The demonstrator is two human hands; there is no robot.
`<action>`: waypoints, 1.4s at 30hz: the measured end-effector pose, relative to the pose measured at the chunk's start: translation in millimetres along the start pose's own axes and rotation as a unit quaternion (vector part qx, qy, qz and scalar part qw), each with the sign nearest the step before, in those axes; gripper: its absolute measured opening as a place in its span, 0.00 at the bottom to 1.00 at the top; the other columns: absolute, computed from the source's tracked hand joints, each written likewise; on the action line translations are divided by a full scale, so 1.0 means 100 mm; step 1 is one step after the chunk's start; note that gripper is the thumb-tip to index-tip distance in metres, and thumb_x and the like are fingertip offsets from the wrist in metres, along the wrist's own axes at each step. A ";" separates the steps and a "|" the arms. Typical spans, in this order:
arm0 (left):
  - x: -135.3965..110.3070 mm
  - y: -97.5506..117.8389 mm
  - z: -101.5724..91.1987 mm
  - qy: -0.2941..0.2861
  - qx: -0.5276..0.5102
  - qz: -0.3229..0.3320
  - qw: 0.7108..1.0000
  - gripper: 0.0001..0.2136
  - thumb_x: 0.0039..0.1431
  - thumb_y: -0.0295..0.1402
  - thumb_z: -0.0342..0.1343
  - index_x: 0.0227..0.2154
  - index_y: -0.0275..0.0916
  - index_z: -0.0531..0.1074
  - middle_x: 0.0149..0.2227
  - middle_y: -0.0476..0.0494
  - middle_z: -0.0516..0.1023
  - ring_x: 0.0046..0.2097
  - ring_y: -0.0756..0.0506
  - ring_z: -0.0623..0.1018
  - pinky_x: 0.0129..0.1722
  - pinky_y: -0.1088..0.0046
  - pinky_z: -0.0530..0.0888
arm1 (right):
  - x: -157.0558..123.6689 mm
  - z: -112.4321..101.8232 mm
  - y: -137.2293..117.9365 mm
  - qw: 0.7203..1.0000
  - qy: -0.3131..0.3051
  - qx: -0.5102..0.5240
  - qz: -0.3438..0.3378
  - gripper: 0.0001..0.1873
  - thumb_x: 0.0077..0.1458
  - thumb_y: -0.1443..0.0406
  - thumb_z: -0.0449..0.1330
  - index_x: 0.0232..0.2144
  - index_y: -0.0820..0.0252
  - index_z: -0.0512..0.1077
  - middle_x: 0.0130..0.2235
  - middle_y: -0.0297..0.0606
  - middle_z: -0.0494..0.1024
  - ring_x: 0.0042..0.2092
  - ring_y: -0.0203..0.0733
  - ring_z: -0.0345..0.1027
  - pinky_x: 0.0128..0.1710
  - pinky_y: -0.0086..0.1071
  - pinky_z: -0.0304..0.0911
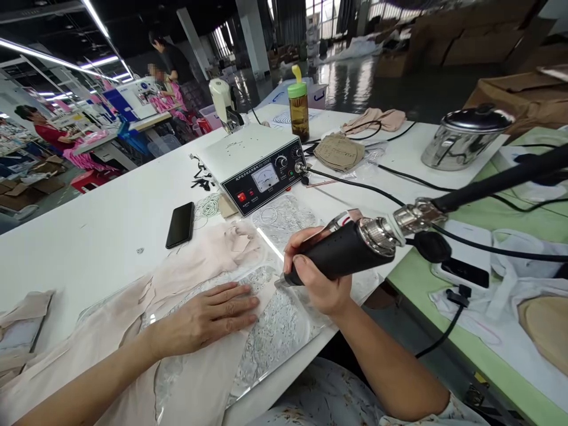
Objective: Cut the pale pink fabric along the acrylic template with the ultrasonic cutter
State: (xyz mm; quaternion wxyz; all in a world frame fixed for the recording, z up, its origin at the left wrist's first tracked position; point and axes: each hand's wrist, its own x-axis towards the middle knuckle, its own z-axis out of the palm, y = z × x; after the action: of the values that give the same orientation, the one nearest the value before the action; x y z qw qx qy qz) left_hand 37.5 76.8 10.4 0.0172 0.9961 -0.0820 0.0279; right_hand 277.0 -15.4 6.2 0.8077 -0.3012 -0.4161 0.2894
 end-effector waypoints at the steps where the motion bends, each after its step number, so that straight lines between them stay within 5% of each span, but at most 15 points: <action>1: 0.00 -0.01 0.00 -0.005 0.002 0.003 1.000 0.16 0.72 0.28 0.40 0.58 0.36 0.66 0.61 0.43 0.66 0.66 0.41 0.59 0.65 0.59 0.60 | 0.00 -0.01 0.00 1.000 -0.001 -0.001 0.002 0.06 0.53 0.62 0.60 0.33 0.58 0.71 0.31 0.32 0.70 0.23 0.35 0.68 0.24 0.34 0.65; 25: 0.03 0.00 0.01 0.048 0.012 0.020 0.999 0.11 0.70 0.28 0.47 0.49 0.33 0.72 0.58 0.43 0.70 0.65 0.43 0.63 0.65 0.63 0.63 | 0.01 -0.02 0.01 0.999 0.021 0.001 0.024 0.06 0.51 0.62 0.61 0.32 0.58 0.71 0.30 0.33 0.70 0.22 0.35 0.67 0.24 0.34 0.65; 42: 0.17 -0.14 -0.12 -0.073 -0.105 0.015 0.992 0.10 0.71 0.32 0.45 0.48 0.37 0.68 0.63 0.46 0.63 0.68 0.43 0.55 0.68 0.62 0.54 | 0.06 -0.02 0.03 0.998 0.050 0.007 0.025 0.08 0.49 0.60 0.62 0.30 0.58 0.70 0.29 0.32 0.70 0.20 0.35 0.67 0.21 0.34 0.64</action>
State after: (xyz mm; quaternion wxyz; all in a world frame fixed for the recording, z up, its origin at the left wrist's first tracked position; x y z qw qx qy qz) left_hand 55.8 88.3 22.7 0.1155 0.9867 -0.1007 -0.0538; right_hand 281.1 -9.4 5.6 0.8222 -0.3197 -0.3654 0.2970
